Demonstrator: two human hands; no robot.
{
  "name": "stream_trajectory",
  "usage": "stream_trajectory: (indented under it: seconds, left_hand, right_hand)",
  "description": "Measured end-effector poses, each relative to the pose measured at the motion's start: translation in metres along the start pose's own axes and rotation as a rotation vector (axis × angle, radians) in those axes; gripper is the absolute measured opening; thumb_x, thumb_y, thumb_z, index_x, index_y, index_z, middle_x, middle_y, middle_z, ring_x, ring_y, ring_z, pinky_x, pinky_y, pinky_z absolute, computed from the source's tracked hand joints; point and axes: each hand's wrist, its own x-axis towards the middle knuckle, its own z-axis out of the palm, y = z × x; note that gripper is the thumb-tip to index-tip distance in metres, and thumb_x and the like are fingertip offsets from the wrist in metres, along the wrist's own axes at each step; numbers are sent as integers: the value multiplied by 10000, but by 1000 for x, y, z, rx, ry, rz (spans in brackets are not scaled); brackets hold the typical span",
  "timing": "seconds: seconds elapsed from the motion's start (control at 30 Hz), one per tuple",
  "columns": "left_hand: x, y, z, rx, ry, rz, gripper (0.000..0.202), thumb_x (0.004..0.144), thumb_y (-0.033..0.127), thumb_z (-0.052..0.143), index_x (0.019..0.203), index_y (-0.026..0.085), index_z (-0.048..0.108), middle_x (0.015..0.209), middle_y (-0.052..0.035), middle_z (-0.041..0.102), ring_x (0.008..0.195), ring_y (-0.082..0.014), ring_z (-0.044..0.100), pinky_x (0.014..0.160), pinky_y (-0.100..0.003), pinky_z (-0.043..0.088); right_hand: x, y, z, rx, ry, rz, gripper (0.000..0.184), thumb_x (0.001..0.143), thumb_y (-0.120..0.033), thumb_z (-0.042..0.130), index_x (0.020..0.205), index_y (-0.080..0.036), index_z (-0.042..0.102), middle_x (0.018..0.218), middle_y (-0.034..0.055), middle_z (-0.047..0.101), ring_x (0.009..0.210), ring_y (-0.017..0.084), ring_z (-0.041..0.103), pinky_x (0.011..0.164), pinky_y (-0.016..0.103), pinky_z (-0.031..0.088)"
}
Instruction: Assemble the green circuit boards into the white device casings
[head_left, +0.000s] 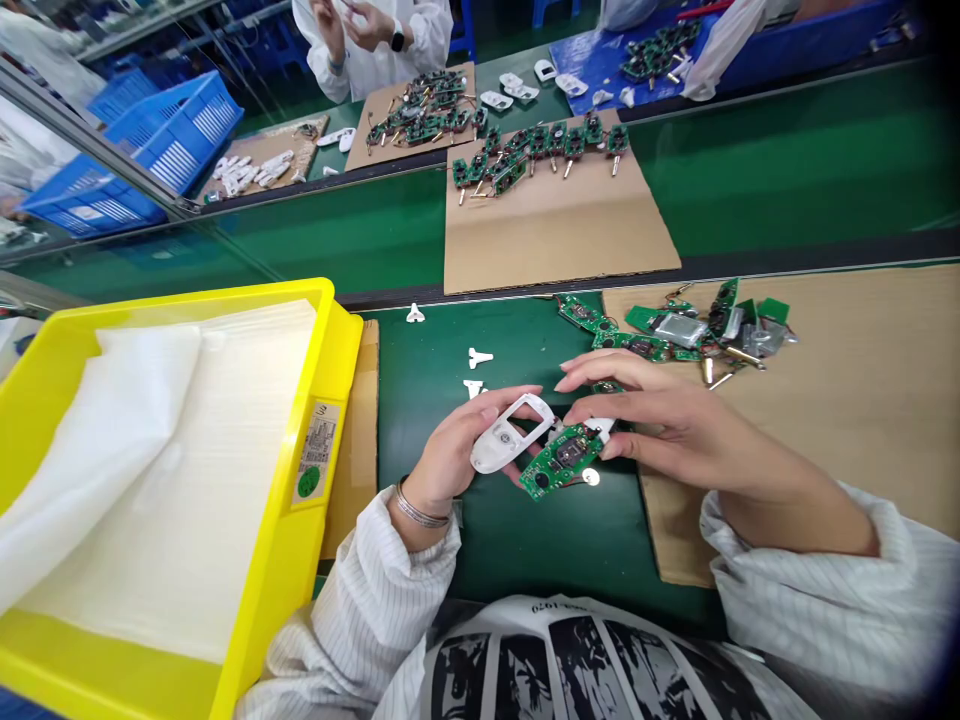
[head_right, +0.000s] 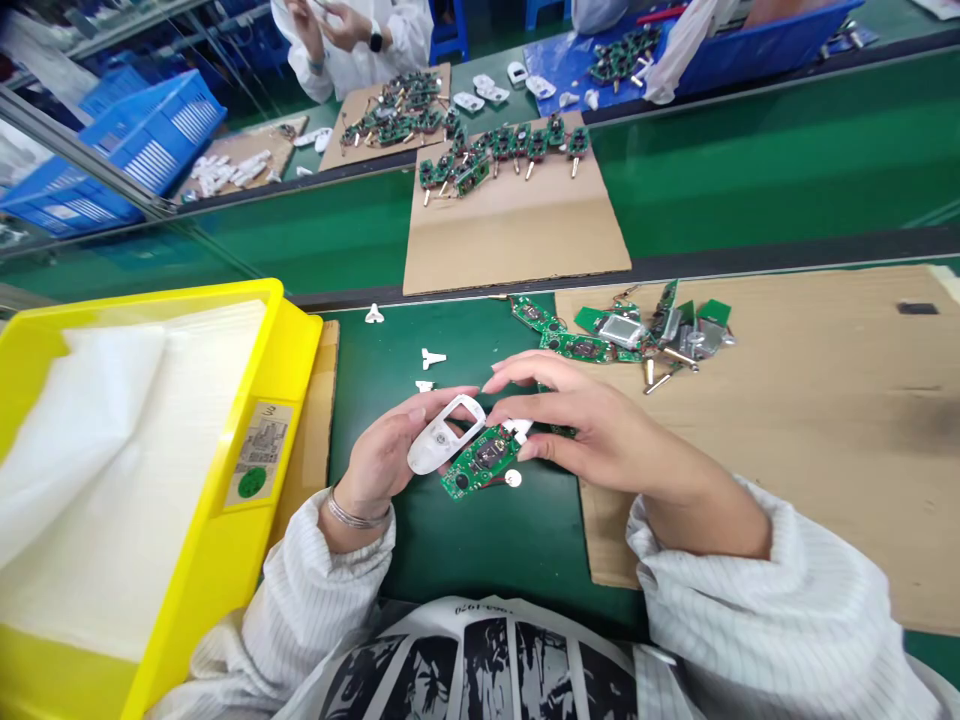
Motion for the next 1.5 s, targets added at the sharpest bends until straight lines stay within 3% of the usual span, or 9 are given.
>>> stream_trajectory:
  seconds: [0.33,0.57,0.77,1.03,1.3,1.4,1.5]
  left_hand:
    - [-1,2,-1,-10,2,-9,439,867,372,523,1229,161,653,1060,-106,673,791,-206,664,480,-212,517]
    - [-1,-2,0,9,-66,-78,471,869,385,551,1263,132,598,1056,-141,674,819,-257,698,483,-283,580]
    - [-1,-6,-1,31,-83,-74,417,886,351,558,1238,128,584,940,-127,695,782,-248,714,453,-239,561]
    - [-1,-2,7,218,-52,-98,419,862,362,636,1215,150,562,915,-69,627,727,-179,694,420,-159,510]
    - [2,-11,7,291,-67,12,375,915,395,564,1204,158,542,885,-66,581,698,-140,644,411,-145,461]
    - [1,-15,10,344,-34,150,342,928,358,543,1224,186,538,1089,-111,546,726,-129,638,462,-173,497]
    - [-2,-17,11,452,-35,337,296,931,296,532,1213,221,576,1228,-119,467,811,-134,620,581,-225,558]
  right_hand:
    - [1,-3,3,29,-2,10,234,931,-259,590,1151,-219,661,1255,105,565,1257,263,486,1045,409,434]
    - [6,-2,23,-101,139,11,302,913,-151,587,1206,-221,608,1190,101,582,1114,224,567,953,358,477]
    - [6,1,28,-145,71,0,279,926,-149,564,1195,-215,603,1198,98,573,1117,214,550,933,350,486]
    - [7,0,33,-227,108,-6,265,936,-173,560,1188,-229,622,1156,97,612,1063,218,586,893,384,507]
    - [6,-2,32,-200,74,47,389,950,-201,534,1327,-288,567,1264,88,613,1129,224,601,920,399,535]
    - [7,-7,35,-120,160,75,392,947,-178,535,1319,-298,567,1248,82,622,1132,213,607,927,384,543]
    - [10,-15,42,57,310,239,392,900,-181,608,1279,-273,566,1170,79,649,1053,203,645,839,343,592]
